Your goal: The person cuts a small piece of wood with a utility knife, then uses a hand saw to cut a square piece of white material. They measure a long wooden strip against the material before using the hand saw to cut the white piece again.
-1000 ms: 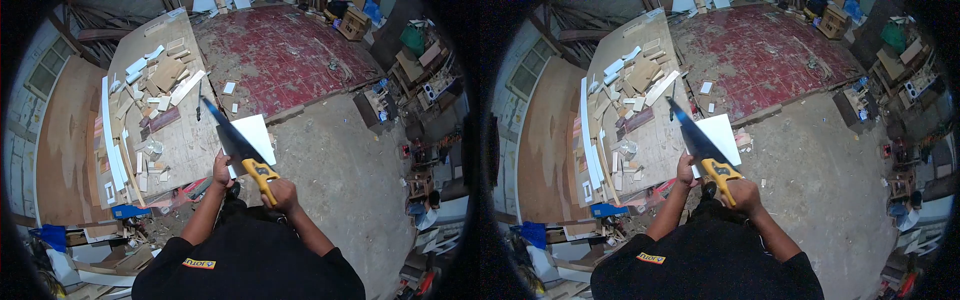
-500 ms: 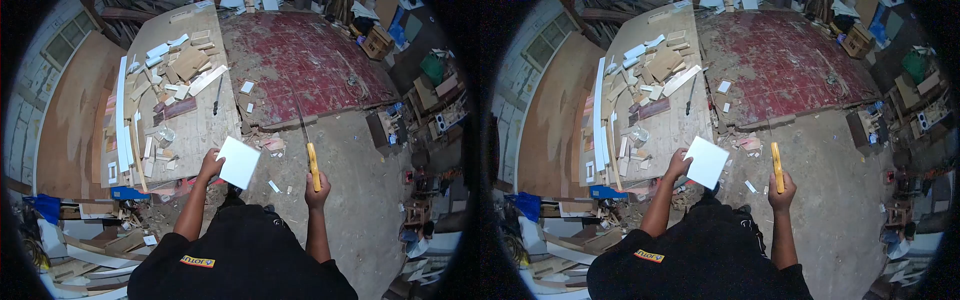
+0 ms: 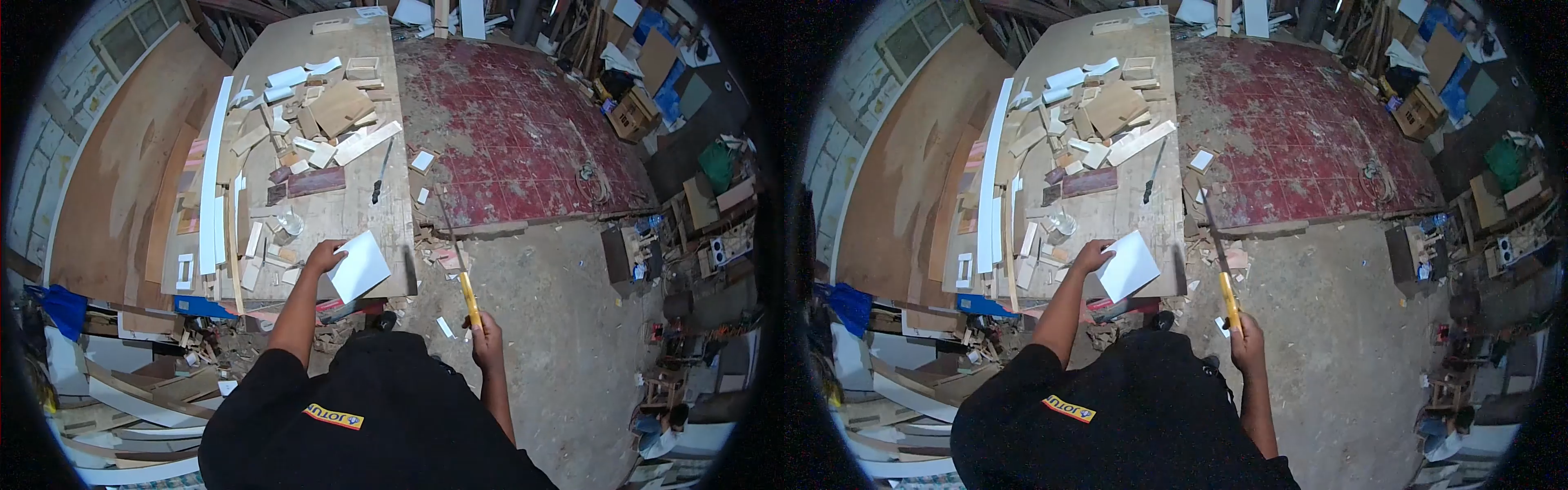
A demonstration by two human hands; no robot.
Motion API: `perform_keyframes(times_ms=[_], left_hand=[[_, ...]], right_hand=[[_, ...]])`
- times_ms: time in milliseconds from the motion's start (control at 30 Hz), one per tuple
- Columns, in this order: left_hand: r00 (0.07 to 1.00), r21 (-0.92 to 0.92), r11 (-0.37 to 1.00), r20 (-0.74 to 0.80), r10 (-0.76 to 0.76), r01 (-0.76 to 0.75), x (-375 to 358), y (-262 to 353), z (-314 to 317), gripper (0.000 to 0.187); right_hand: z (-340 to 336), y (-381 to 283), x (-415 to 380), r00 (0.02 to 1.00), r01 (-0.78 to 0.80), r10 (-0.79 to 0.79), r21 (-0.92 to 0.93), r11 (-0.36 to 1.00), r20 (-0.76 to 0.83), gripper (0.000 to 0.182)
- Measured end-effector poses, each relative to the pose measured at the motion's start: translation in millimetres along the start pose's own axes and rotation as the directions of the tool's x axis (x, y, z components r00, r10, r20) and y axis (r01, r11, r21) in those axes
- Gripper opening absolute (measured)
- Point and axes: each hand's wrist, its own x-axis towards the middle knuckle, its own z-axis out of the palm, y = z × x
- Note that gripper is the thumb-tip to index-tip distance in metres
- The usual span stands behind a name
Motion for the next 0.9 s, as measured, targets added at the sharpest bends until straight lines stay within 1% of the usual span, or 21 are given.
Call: perform_keyframes(times_ms=[67,100,133,200,233,267,333,367,400,433,467,500,533,567,633,700,733,767,800,833,900], left_hand=[[0.991,0.341,0.931,-0.017,-0.131,0.129,3.4,18.7,-14.8,0.042],[0.987,0.404,0.903,0.007,-0.163,0.147,13.2,6.0,-13.5,0.049],[0.985,0.396,0.905,0.001,-0.173,0.159,17.7,-6.9,-7.9,0.049],[0.985,0.57,0.815,-0.17,-0.012,0.108,21.8,-24.3,5.8,0.06],[0.985,0.597,0.785,-0.128,-0.113,0.168,24.6,-24.3,14.4,0.071],[0.987,0.585,0.796,-0.103,-0.119,0.157,24.5,-31.9,26.6,0.085],[0.98,0.589,0.789,-0.025,-0.197,0.174,9.3,-13.9,34.2,0.102],[0.981,0.589,0.792,-0.009,-0.193,0.161,1.9,-14.6,39.5,0.112],[0.983,0.589,0.795,0.007,-0.184,0.145,-4.7,-17.3,43.4,0.121],[0.98,0.566,0.815,0.057,-0.19,0.125,-11.1,-21.0,45.0,0.131],[0.98,0.565,0.817,0.068,-0.189,0.119,-17.0,-25.9,47.0,0.131],[0.984,0.593,0.803,0.103,-0.144,0.055,-22.3,-31.1,48.2,0.135],[0.985,0.618,0.786,0.139,-0.099,-0.009,-25.0,-35.9,48.5,0.139],[0.984,0.608,0.794,0.158,-0.086,-0.028,-24.3,-40.7,47.0,0.142],[0.979,0.614,0.788,0.185,-0.087,-0.046,-21.2,-34.8,38.3,0.138],[0.972,0.619,0.783,0.217,-0.09,-0.066,-15.6,-37.0,34.4,0.134],[0.962,0.596,0.788,0.272,-0.016,-0.155,-7.5,-43.3,32.8,0.131],[0.944,0.568,0.786,0.323,0.059,-0.244,1.4,-48.6,31.6,0.129],[0.94,0.565,0.784,0.334,0.068,-0.257,8.8,-49.5,29.9,0.129],[0.922,0.554,0.773,0.375,0.101,-0.31,16.0,-49.9,29.0,0.127],[0.884,0.539,0.743,0.443,0.152,-0.398,30.1,-45.4,26.8,0.125]], right_hand=[[14.7,-3.4,11.4,0.994,0.066,-0.055,-0.115,0.991,0.095,0.025],[22.2,-4.6,18.2,0.989,0.053,-0.038,-0.102,0.993,0.143,0.023],[31.2,-3.2,24.4,0.987,0.055,-0.038,-0.106,0.993,0.158,0.023],[50.4,11.5,35.9,0.971,0.11,-0.073,-0.156,0.982,0.228,0.027],[61.5,21.4,40.5,0.973,0.09,-0.053,-0.155,0.984,0.226,0.031],[70.3,27.7,47.7,0.97,0.085,-0.045,-0.158,0.984,0.238,0.031],[87.0,33.2,62.7,0.94,-0.019,0.089,-0.21,0.977,0.329,0.028],[95.9,30.2,69.6,0.937,-0.036,0.125,-0.265,0.963,0.326,0.021],[102.9,43.6,74.3,0.936,-0.044,0.133,-0.268,0.962,0.326,0.021],[109.7,71.2,80.6,0.955,-0.081,0.154,-0.274,0.958,0.255,0.019],[115.2,91.4,85.1,0.968,-0.119,0.174,-0.279,0.953,0.181,0.017],[119.6,96.2,89.6,0.957,-0.209,0.246,-0.221,0.952,0.152,0.015],[122.0,100.3,91.4,0.957,-0.216,0.252,-0.225,0.95,0.146,0.015],[124.7,104.0,91.6,0.963,-0.195,0.234,-0.249,0.949,0.137,0.015],[130.0,104.1,90.4,0.967,-0.184,0.223,-0.273,0.944,0.119,0.015],[133.7,100.7,84.1,0.956,-0.282,0.287,-0.077,0.956,0.062,0.015],[136.1,99.9,82.7,0.955,-0.289,0.293,-0.076,0.954,0.05,0.015],[138.3,99.1,82.6,0.94,-0.341,0.341,0.009,0.94,0.009,0.016],[140.1,97.4,82.3,0.92,-0.386,0.39,0.097,0.918,-0.03,0.017],[141.6,96.0,82.0,0.918,-0.389,0.395,0.099,0.916,-0.044,0.017],[141.2,98.5,80.4,0.882,-0.429,0.459,0.224,0.875,-0.103,0.018]])
